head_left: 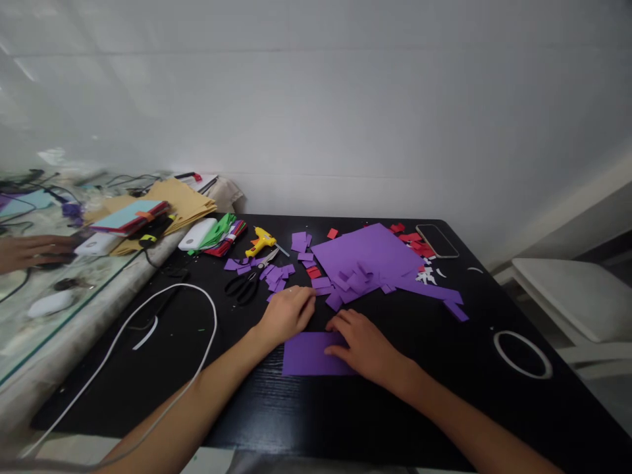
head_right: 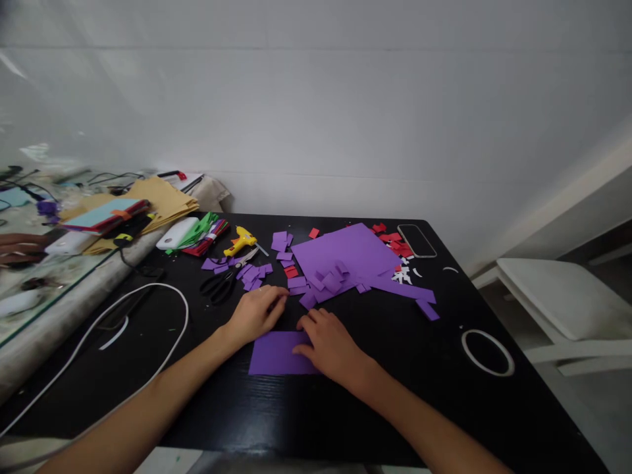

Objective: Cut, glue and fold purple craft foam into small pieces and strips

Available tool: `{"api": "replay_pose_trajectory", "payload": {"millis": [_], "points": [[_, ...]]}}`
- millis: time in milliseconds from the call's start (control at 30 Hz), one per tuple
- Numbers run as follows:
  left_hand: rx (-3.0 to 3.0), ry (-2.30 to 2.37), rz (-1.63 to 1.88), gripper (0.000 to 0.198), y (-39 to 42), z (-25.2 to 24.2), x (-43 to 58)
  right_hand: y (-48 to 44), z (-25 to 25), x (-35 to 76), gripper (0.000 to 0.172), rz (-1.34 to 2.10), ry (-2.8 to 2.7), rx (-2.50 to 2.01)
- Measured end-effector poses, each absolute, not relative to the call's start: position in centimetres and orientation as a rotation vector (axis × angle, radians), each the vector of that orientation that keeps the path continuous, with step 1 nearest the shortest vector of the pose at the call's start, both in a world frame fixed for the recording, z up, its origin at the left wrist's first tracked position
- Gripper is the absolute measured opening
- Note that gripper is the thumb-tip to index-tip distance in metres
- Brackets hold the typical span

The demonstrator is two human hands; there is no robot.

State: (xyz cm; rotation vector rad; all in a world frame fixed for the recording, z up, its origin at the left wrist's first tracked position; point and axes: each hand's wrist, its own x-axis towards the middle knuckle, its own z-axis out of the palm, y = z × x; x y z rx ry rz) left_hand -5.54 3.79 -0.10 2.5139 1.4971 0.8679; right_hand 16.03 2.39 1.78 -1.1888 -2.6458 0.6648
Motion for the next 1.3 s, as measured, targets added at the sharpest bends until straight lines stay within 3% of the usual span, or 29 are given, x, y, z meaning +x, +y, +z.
{"api": "replay_pose_trajectory", "payload": {"millis": [200, 467, 733, 833, 1100, 1300], "points": [[2.459, 1.416, 0.874, 0.017, 3.2, 0.2, -5.6, 2.7, 1.0, 16.4, 0.023, 0.703, -2.504, -1.299], [2.615, 1.255, 0.524, 0.015, 3.3, 1.4, -5.4, 3.4, -0.9, 17.1, 0.004, 0.642, -2.360, -1.173], [2.565, 1.273, 0.489, 0.043, 3.4, 0.7, -5.7, 3.8, -2.3, 16.8, 0.011, 0.508, -2.264, -1.023], [2.545, 1.263, 0.518, 0.045, 3.5, 0.6, -5.6, 3.8, -2.2, 16.8, 0.016, 0.527, -2.243, -0.986], [2.503, 1.309, 0.551, 0.039, 3.8, 0.5, -5.8, 3.6, -1.5, 17.0, 0.040, 0.555, -2.307, -0.962], [2.353, 1.277, 0.722, 0.007, 3.9, 0.3, -5.9, 3.5, -1.3, 17.1, 0.066, 0.557, -2.339, -1.031]]}}
